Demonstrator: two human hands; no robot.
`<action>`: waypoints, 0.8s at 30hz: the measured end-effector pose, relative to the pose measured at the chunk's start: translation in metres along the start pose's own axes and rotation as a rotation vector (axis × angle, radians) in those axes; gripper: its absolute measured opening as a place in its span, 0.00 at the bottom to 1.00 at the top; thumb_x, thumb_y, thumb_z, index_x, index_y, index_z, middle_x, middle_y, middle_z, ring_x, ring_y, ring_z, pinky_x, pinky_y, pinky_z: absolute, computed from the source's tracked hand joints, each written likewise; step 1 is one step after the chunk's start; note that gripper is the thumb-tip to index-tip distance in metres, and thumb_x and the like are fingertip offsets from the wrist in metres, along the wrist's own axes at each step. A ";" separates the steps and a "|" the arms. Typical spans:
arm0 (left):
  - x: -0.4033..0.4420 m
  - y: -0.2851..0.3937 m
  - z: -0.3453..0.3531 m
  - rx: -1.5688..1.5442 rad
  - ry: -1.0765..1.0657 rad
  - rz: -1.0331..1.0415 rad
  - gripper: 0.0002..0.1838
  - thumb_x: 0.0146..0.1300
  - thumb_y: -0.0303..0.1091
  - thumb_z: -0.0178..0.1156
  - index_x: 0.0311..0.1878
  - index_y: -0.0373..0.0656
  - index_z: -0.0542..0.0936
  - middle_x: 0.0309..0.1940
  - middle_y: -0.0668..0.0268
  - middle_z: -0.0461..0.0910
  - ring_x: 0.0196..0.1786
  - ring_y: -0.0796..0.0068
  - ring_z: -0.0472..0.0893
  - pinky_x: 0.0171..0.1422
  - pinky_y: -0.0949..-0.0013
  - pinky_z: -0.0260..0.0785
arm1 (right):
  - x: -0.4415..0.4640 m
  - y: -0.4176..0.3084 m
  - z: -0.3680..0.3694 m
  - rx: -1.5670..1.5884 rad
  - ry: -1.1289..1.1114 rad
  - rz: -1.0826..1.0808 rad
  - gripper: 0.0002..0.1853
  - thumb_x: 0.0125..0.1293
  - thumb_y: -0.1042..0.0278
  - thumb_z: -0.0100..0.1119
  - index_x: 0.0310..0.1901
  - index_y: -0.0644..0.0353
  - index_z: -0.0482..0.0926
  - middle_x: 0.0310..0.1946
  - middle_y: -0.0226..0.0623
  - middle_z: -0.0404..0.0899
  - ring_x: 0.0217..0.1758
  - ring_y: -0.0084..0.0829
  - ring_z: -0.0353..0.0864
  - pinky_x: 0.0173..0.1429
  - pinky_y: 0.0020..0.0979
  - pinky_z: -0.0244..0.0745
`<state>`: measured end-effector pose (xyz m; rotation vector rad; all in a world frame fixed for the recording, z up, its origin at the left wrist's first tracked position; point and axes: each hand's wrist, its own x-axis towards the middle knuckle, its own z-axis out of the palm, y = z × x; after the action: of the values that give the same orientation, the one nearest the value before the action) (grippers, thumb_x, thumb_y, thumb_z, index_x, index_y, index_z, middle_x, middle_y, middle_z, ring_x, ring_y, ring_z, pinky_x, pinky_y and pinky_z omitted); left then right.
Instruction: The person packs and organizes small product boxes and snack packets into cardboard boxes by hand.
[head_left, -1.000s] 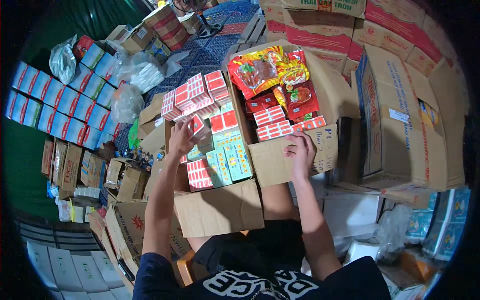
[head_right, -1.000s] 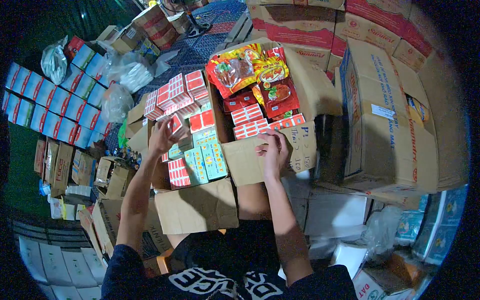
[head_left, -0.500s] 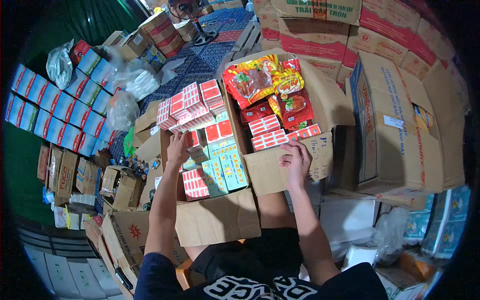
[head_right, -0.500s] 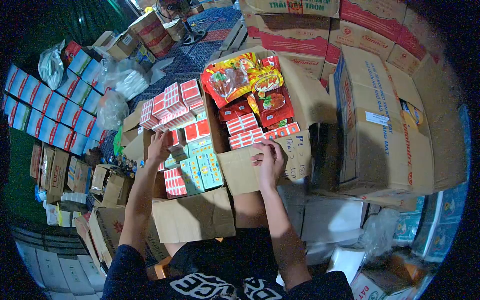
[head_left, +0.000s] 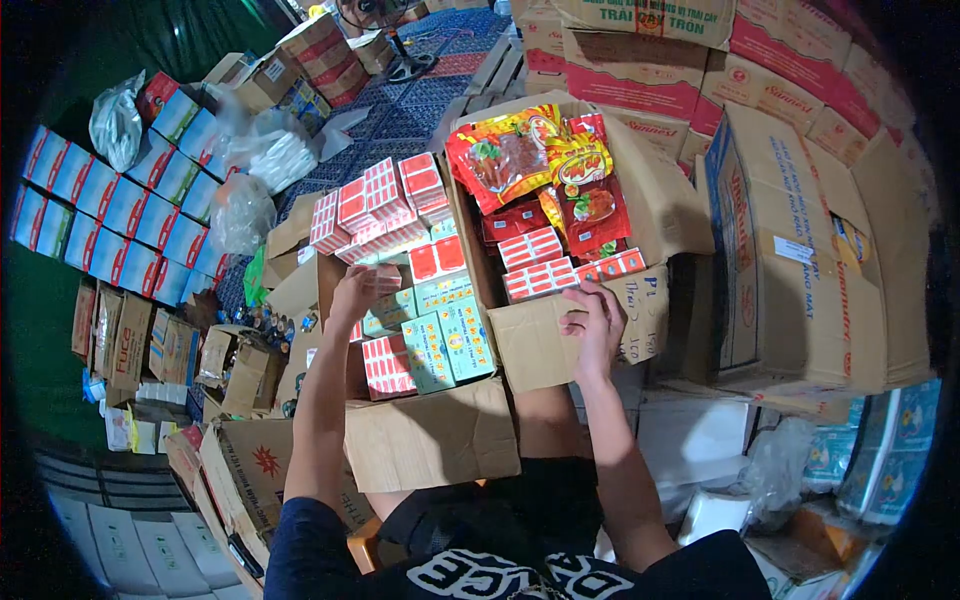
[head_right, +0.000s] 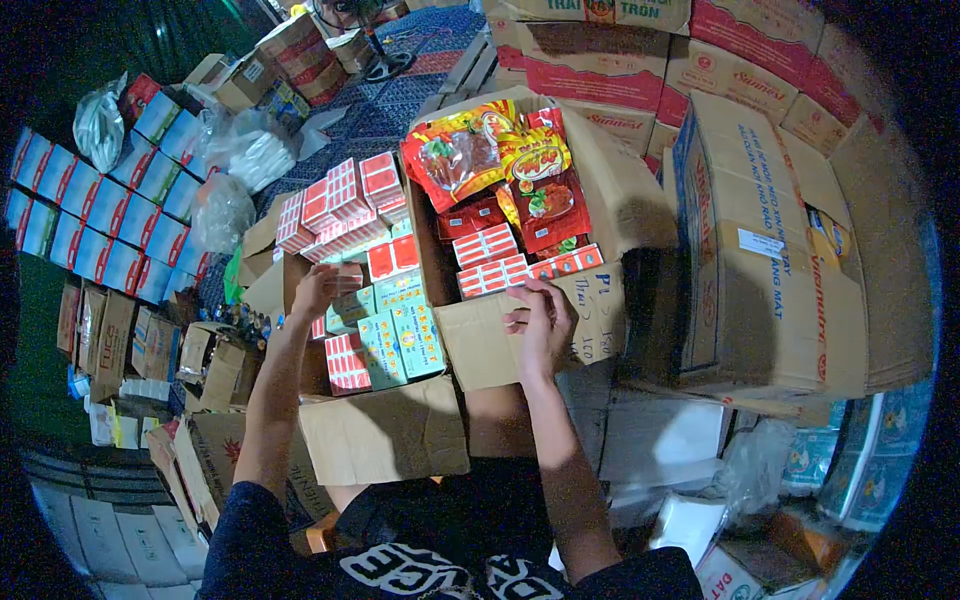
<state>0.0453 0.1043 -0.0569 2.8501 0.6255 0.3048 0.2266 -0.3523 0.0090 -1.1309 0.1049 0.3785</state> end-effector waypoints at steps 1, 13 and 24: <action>-0.002 0.009 -0.009 0.008 0.028 0.010 0.16 0.62 0.32 0.65 0.53 0.43 0.84 0.53 0.60 0.83 0.55 0.51 0.82 0.55 0.53 0.80 | 0.000 0.000 0.000 0.000 0.001 0.000 0.16 0.75 0.61 0.53 0.57 0.61 0.78 0.45 0.42 0.88 0.29 0.25 0.83 0.32 0.25 0.77; -0.013 0.041 0.014 0.171 -0.018 -0.256 0.12 0.63 0.40 0.64 0.40 0.40 0.84 0.45 0.56 0.84 0.47 0.49 0.85 0.52 0.50 0.80 | 0.001 0.001 0.000 0.072 0.022 0.003 0.13 0.72 0.66 0.57 0.53 0.63 0.79 0.42 0.44 0.88 0.24 0.27 0.83 0.28 0.26 0.77; -0.003 0.069 0.031 0.078 -0.076 -0.049 0.32 0.73 0.62 0.43 0.53 0.47 0.87 0.66 0.57 0.78 0.69 0.41 0.73 0.72 0.48 0.68 | 0.000 0.000 0.000 -0.017 0.011 0.015 0.18 0.74 0.60 0.54 0.57 0.62 0.78 0.46 0.42 0.88 0.28 0.26 0.83 0.33 0.26 0.78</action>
<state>0.0775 0.0369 -0.0703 2.8993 0.7055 0.1671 0.2267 -0.3522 0.0093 -1.1492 0.1205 0.3871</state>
